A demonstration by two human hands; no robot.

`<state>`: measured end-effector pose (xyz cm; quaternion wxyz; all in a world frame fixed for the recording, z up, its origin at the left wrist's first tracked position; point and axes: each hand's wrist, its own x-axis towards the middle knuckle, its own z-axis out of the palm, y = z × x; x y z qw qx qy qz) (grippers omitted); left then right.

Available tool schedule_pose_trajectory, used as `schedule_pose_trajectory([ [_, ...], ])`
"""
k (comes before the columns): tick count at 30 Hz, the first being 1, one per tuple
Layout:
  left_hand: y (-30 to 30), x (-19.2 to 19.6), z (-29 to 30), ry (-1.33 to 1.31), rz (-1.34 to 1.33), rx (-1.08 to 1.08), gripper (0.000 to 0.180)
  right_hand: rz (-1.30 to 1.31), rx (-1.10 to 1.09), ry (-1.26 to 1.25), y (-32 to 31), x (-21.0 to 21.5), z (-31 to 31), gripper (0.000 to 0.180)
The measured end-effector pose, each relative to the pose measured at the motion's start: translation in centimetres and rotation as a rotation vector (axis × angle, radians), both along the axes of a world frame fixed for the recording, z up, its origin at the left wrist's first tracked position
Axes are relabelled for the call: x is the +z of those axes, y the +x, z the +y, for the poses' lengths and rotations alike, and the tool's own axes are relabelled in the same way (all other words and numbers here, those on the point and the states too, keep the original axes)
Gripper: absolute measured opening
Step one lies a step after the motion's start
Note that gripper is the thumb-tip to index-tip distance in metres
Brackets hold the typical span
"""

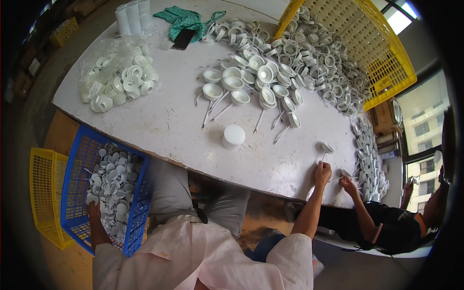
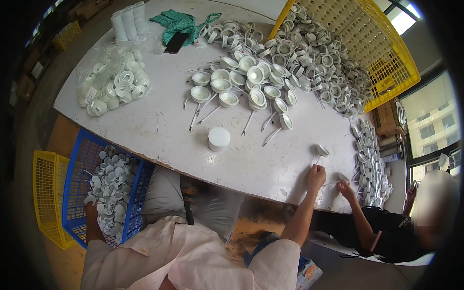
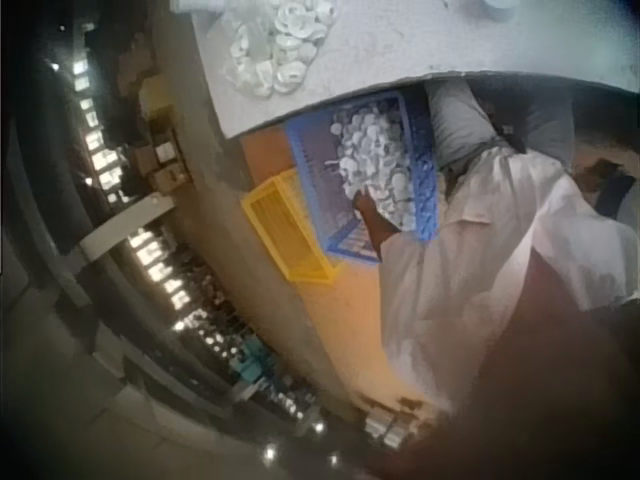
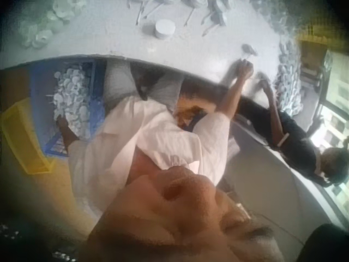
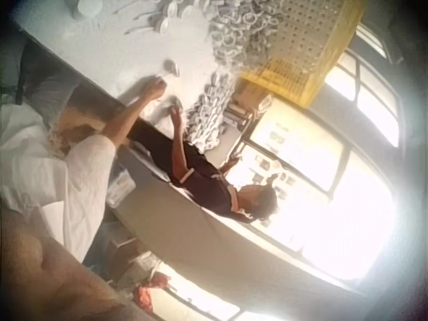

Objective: The person assembles lamp fixtures by picking up lamp cups from a basket, taking circular covers from a stack, fitting each cover into a lamp cup by hand, and placing the assembled units onto the table.

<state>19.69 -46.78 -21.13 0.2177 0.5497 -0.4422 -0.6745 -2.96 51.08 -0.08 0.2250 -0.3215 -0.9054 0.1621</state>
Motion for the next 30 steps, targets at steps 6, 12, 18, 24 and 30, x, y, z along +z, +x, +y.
schedule_pose_trajectory([
  [6, -2.8, -0.9, -2.7, -0.054, -0.363, -0.042, 0.055, 0.312, 0.224, -0.351, 3.8, -0.7, -9.9, 0.018],
  [12, -13.1, 12.3, 24.1, -0.055, 0.117, -0.985, 0.037, 0.372, 0.424, -0.639, 6.3, 0.1, -20.9, 0.01],
  [18, -18.6, 23.8, 43.2, 0.152, 0.701, -1.455, 0.078, 0.306, 0.819, -0.667, 8.7, -1.0, -29.9, 0.01],
  [24, -20.3, 24.8, 45.3, -0.116, 0.656, -1.439, 0.088, 0.162, 1.055, -0.482, 9.8, 0.3, -35.6, 0.015],
  [30, -19.5, 25.0, 44.4, -0.619, 0.692, -1.322, 0.081, 0.041, 0.976, -0.835, 7.3, 0.8, -34.2, 0.015],
])
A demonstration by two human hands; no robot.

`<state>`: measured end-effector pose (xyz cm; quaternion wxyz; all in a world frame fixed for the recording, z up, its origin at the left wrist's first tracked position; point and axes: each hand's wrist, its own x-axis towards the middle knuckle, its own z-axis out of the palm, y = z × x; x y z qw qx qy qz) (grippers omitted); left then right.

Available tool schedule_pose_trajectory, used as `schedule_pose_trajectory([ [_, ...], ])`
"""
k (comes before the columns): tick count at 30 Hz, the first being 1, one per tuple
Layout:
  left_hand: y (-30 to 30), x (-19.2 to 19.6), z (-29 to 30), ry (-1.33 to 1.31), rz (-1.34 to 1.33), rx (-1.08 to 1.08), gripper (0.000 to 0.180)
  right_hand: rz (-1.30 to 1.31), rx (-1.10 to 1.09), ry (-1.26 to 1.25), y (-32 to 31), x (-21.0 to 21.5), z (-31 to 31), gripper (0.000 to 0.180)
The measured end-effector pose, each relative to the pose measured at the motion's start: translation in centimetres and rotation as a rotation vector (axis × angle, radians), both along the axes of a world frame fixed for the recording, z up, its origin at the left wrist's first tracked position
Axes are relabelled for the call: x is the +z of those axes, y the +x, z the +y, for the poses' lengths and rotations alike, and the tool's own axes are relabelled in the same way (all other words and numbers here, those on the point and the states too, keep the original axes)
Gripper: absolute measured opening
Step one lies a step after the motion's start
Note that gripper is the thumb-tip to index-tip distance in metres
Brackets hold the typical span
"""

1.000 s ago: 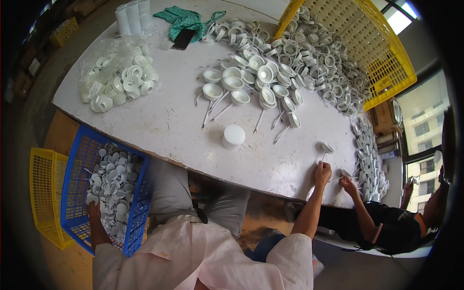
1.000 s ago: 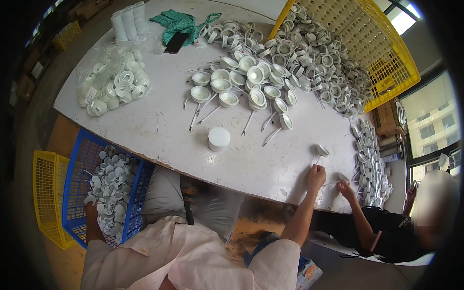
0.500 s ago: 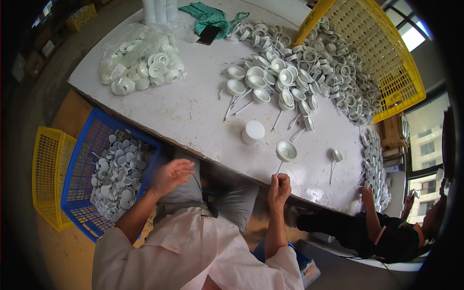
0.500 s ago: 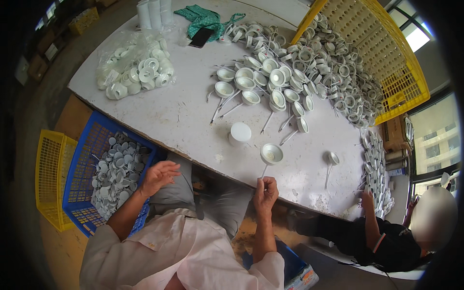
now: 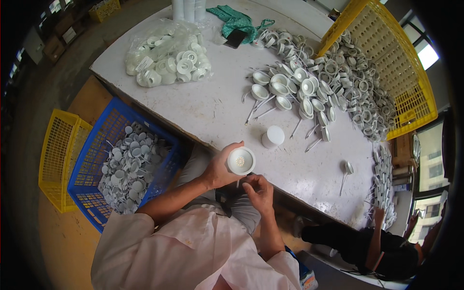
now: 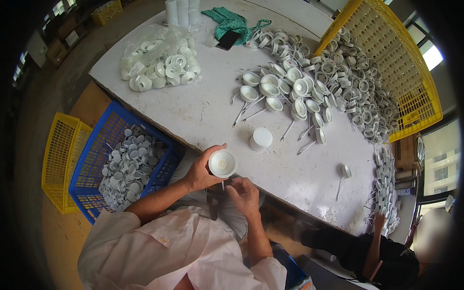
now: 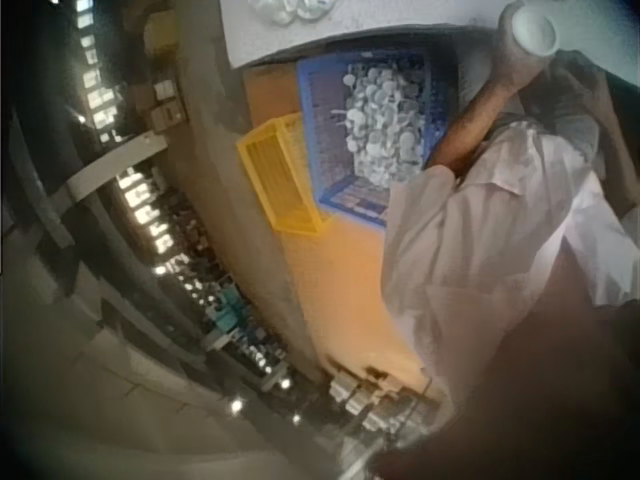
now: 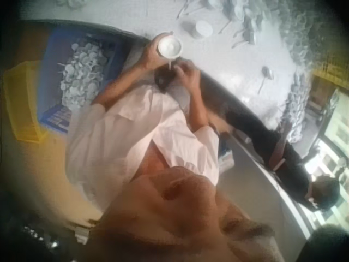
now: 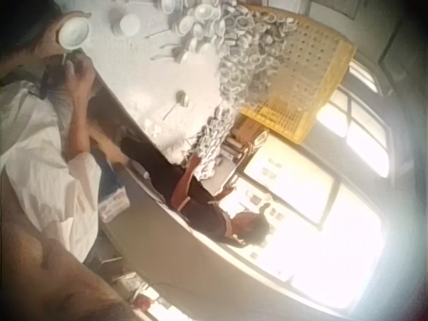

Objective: The person assembles lamp fixtures by picking up lamp cups from a basket, taking circular covers from a stack, fitting each cover into a lamp cup by hand, and placing the assembled units onto the table.

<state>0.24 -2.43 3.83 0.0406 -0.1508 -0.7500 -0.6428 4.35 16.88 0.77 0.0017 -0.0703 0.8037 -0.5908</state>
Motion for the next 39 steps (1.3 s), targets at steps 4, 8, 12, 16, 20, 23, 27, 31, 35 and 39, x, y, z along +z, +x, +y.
schedule_pose_trajectory([
  [4, 0.3, 0.5, -0.4, -0.098, 0.12, 0.063, 0.083, -0.004, -0.398, -0.207, -5.7, 0.3, 3.5, 0.016],
  [8, 0.5, 0.0, -0.8, -0.149, 0.135, 0.075, 0.085, -0.138, -0.51, -0.249, -10.4, 1.2, 5.1, 0.026],
  [12, 0.9, -0.3, -0.8, -0.146, 0.133, 0.075, 0.085, -0.164, -0.51, -0.046, -12.7, 1.6, 4.8, 0.037],
  [16, 1.2, -0.4, -0.7, -0.116, 0.115, 0.069, 0.085, -0.161, -0.429, 0.054, -13.8, 0.9, 4.6, 0.039],
  [20, 1.5, -0.4, -0.7, -0.098, 0.093, 0.049, 0.084, -0.188, -0.392, -0.029, -13.7, 0.6, 4.8, 0.037],
  [23, 1.5, -0.5, -0.8, -0.105, 0.112, 0.047, 0.083, -0.177, -0.375, -0.124, -13.2, 0.9, 4.8, 0.033],
  [27, 1.6, -0.6, -0.5, -0.082, 0.11, 0.026, 0.083, -0.179, -0.398, -0.265, -12.6, 0.7, 5.1, 0.028],
  [31, 1.8, -1.2, -0.4, -0.064, 0.075, 0.005, 0.083, -0.21, -0.392, -0.327, -12.0, 1.6, 4.8, 0.024],
  [35, 2.0, -1.1, -0.4, -0.043, 0.011, -0.008, 0.082, -0.243, -0.453, -0.388, -11.9, 2.0, 5.0, 0.019],
  [39, 2.1, -1.4, -0.3, -0.022, 0.084, 0.042, 0.078, -0.292, -0.482, -0.446, -11.2, 2.4, 4.9, 0.017],
])
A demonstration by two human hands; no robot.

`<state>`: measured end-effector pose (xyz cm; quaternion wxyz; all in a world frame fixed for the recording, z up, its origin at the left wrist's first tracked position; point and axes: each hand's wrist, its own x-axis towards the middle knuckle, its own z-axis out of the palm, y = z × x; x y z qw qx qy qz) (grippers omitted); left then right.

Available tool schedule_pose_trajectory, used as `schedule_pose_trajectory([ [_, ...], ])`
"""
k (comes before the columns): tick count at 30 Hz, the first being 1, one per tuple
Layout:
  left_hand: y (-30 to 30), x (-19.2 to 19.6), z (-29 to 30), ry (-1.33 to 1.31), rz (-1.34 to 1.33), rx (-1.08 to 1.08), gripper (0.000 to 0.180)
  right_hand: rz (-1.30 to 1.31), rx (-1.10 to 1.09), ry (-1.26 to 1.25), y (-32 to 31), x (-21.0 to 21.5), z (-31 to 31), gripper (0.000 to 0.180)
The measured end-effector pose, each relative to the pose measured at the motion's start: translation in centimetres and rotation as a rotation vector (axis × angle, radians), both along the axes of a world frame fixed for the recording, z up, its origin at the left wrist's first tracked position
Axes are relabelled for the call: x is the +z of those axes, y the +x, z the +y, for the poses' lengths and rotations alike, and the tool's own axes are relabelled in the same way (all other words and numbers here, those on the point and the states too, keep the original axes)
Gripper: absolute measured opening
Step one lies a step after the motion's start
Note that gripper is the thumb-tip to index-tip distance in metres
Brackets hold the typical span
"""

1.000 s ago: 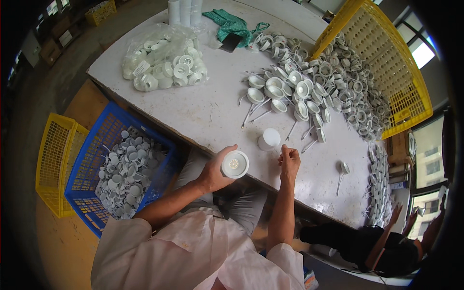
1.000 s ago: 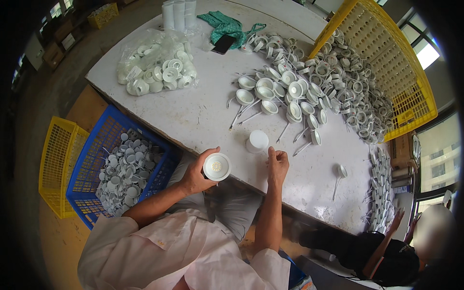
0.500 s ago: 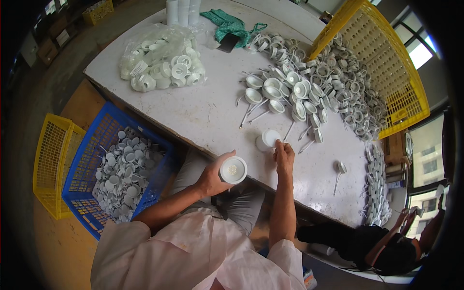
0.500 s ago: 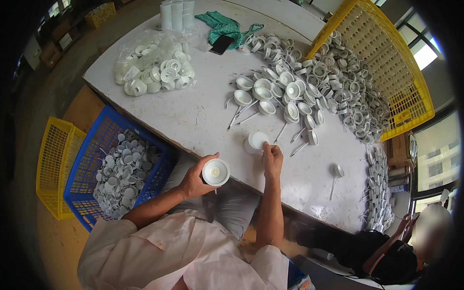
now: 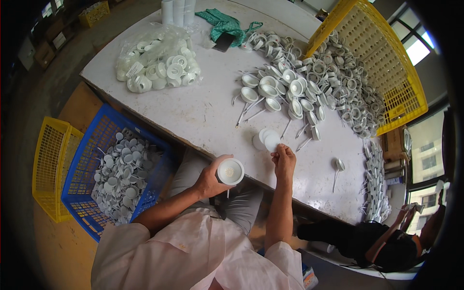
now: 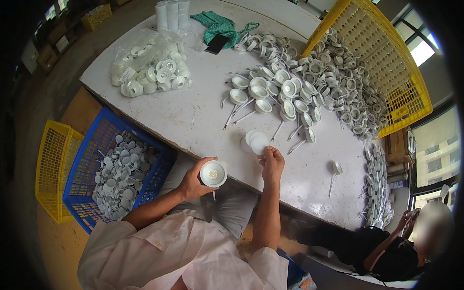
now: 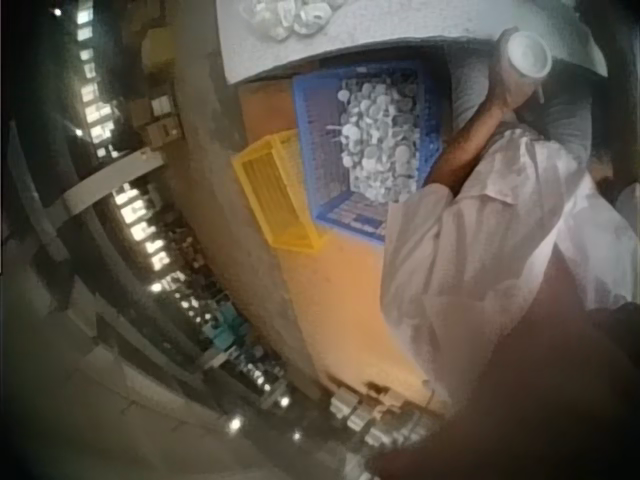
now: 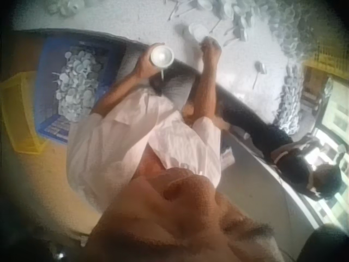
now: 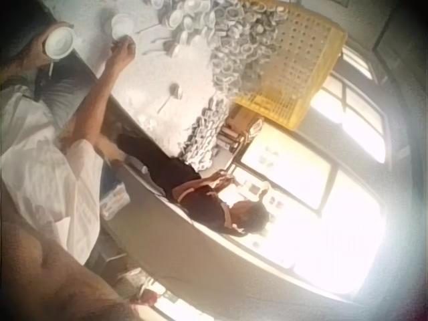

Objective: The person assembles lamp fixtures by picking up lamp cups from a basket, taking circular covers from a stack, fitting each cover into a lamp cup by hand, and placing the assembled units onto the table.

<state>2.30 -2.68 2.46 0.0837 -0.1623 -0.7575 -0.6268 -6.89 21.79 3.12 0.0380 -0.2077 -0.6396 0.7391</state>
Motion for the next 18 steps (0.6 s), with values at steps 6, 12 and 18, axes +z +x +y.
schedule_pose_trajectory([
  [6, 0.0, 0.0, 0.2, 0.014, -0.028, -0.03, 0.079, 0.033, 0.027, -0.002, 0.2, -0.1, 0.0, 0.014],
  [12, 0.3, -0.4, 0.2, -0.016, -0.047, -0.014, 0.08, 0.08, -0.071, -0.124, 2.1, -0.6, 0.7, 0.01],
  [18, -0.1, 0.0, 0.5, -0.018, -0.044, -0.031, 0.079, 0.155, -0.062, -0.272, 4.8, 1.0, -2.0, 0.006],
])
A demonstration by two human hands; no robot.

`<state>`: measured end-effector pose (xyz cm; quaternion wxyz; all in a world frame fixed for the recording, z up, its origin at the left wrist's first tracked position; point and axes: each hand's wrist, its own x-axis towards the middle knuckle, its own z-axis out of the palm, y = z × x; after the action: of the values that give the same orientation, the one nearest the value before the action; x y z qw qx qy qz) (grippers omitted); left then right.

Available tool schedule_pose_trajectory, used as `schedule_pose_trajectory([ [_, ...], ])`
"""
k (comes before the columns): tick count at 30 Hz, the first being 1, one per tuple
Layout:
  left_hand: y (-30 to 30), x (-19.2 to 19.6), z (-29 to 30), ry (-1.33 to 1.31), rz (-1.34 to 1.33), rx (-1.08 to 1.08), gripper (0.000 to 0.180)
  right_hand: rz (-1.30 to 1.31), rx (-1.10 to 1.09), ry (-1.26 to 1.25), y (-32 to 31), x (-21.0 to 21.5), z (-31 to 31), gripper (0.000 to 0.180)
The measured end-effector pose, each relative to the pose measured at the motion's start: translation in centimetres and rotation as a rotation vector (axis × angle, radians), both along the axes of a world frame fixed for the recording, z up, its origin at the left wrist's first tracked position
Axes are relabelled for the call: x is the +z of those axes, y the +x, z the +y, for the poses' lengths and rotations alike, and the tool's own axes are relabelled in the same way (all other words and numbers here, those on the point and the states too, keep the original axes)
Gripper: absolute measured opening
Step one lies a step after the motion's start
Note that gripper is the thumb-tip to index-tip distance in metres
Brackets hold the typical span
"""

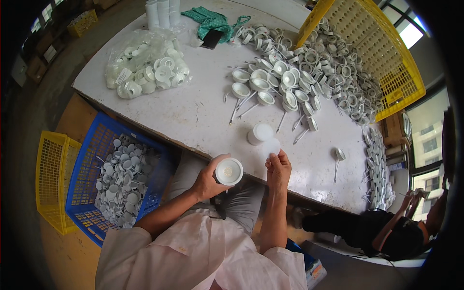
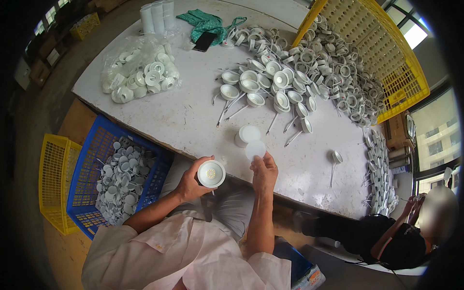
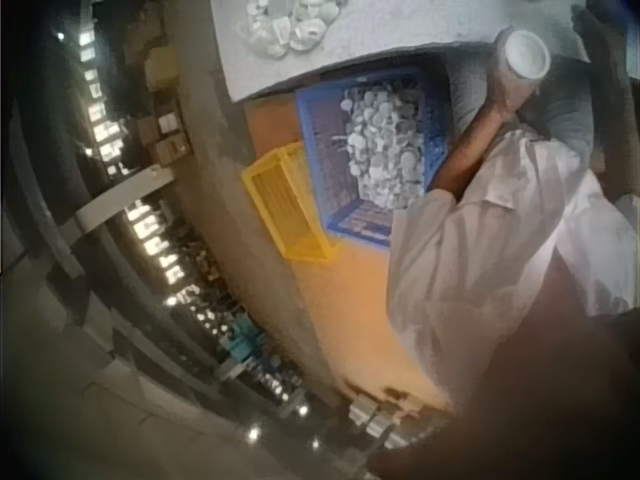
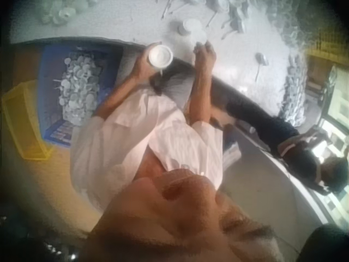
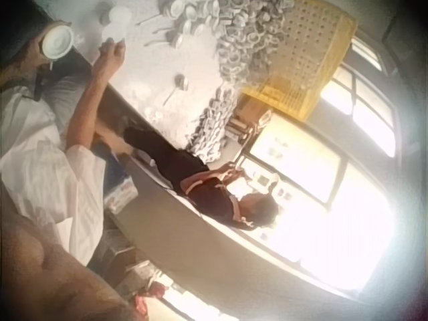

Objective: The person assembles lamp fixtures by picking up lamp cups from a basket, taking circular covers from a stack, fitting each cover into a lamp cup by hand, and placing the assembled units onto the table.

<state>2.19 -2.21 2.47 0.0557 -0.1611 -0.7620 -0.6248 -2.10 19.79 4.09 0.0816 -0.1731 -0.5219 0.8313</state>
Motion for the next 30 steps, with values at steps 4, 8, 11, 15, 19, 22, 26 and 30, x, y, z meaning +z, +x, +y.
schedule_pose_trajectory([
  [4, -0.2, 0.0, 0.5, 0.006, -0.018, -0.022, 0.077, -0.007, 0.051, -0.12, 1.5, -0.7, -0.4, 0.004],
  [8, -0.6, -0.1, 0.5, -0.009, -0.077, -0.068, 0.082, -0.001, 0.128, -0.181, 2.4, -1.2, -0.5, 0.01],
  [11, -0.9, 0.4, 0.6, -0.017, -0.139, -0.051, 0.081, -0.016, 0.195, -0.132, 3.1, -1.0, -1.3, 0.013],
  [15, -1.3, 0.8, 0.8, -0.048, -0.124, -0.052, 0.079, -0.117, 0.279, 0.094, 4.3, -0.9, -2.4, 0.017],
  [19, -1.2, -0.1, 1.0, -0.073, -0.124, -0.069, 0.079, -0.097, 0.297, 0.246, 4.7, -1.0, -4.2, 0.018],
  [22, -1.0, -0.4, 1.0, -0.071, -0.15, -0.112, 0.077, -0.082, 0.282, 0.264, 4.9, -1.1, -4.9, 0.021],
  [26, -0.8, -0.9, 0.6, 0.074, -0.222, -0.229, 0.072, -0.091, 0.244, 0.287, 4.9, -1.2, -5.3, 0.025],
  [30, -0.9, -1.5, 0.8, 0.269, -0.202, -0.282, 0.065, -0.077, 0.221, 0.269, 5.1, -1.1, -5.3, 0.025],
])
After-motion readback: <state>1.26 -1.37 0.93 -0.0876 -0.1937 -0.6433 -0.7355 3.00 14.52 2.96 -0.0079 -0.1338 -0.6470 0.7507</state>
